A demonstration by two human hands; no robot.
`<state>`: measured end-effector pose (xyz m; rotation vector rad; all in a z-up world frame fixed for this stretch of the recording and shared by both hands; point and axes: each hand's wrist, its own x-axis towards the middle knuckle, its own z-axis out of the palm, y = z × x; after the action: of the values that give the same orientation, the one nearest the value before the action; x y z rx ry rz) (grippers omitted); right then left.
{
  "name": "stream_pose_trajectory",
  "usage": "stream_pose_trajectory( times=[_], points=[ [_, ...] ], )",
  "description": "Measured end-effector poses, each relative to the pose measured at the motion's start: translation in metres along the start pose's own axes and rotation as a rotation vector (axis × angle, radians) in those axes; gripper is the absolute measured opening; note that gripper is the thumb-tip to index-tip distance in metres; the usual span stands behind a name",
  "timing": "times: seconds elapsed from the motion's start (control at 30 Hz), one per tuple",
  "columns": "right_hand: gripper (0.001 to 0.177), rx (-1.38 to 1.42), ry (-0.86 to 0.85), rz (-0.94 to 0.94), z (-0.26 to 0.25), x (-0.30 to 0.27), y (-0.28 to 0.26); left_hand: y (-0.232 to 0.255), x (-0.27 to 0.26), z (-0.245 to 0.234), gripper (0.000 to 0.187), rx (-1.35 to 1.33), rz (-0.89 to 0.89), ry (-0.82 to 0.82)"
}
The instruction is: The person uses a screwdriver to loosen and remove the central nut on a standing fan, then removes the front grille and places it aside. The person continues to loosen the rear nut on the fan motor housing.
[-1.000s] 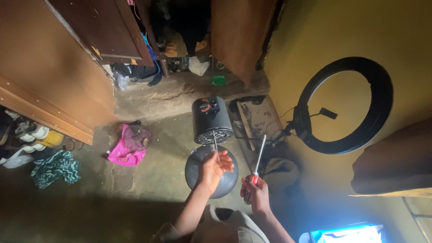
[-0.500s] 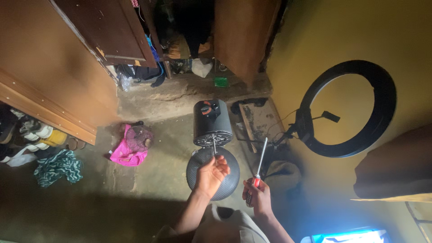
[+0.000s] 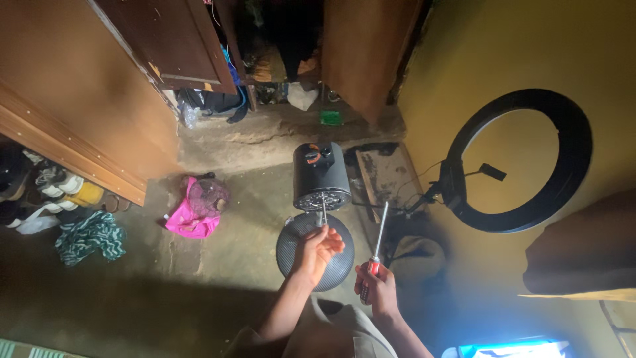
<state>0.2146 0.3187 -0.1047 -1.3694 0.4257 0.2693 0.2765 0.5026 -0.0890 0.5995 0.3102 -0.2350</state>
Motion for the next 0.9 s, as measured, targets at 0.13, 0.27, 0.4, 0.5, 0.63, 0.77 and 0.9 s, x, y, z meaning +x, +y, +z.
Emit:
stream_pose_trajectory(
  times=[0.13,0.27,0.4,0.5,0.63,0.77,0.9],
  points=[
    [0.015,-0.002,0.006,0.030,-0.001,0.002,0.004,-0.003,0.005,0.000,0.023,0.202,0.032,0.164],
    [0.011,-0.008,-0.044,0.088,-0.003,0.002,0.007,-0.008,0.007,-0.012,0.037,-0.011,-0.034,0.058],
    [0.039,-0.043,-0.154,0.151,-0.006,-0.007,0.008,-0.023,0.019,-0.035,0.045,-0.068,-0.053,0.120],
    [0.049,-0.107,-0.205,0.141,-0.006,-0.008,0.006,-0.032,0.036,-0.044,0.039,0.215,0.022,0.197],
    [0.054,-0.118,-0.232,0.122,-0.007,-0.013,0.009,-0.039,0.045,-0.037,0.047,0.191,-0.036,0.092],
    [0.051,-0.084,-0.199,0.149,-0.007,-0.011,0.012,-0.040,0.049,-0.015,0.050,0.261,-0.107,0.070],
    [0.050,-0.097,-0.201,0.125,-0.009,-0.007,0.013,-0.040,0.051,-0.002,0.052,0.331,-0.123,0.101]
  ],
)
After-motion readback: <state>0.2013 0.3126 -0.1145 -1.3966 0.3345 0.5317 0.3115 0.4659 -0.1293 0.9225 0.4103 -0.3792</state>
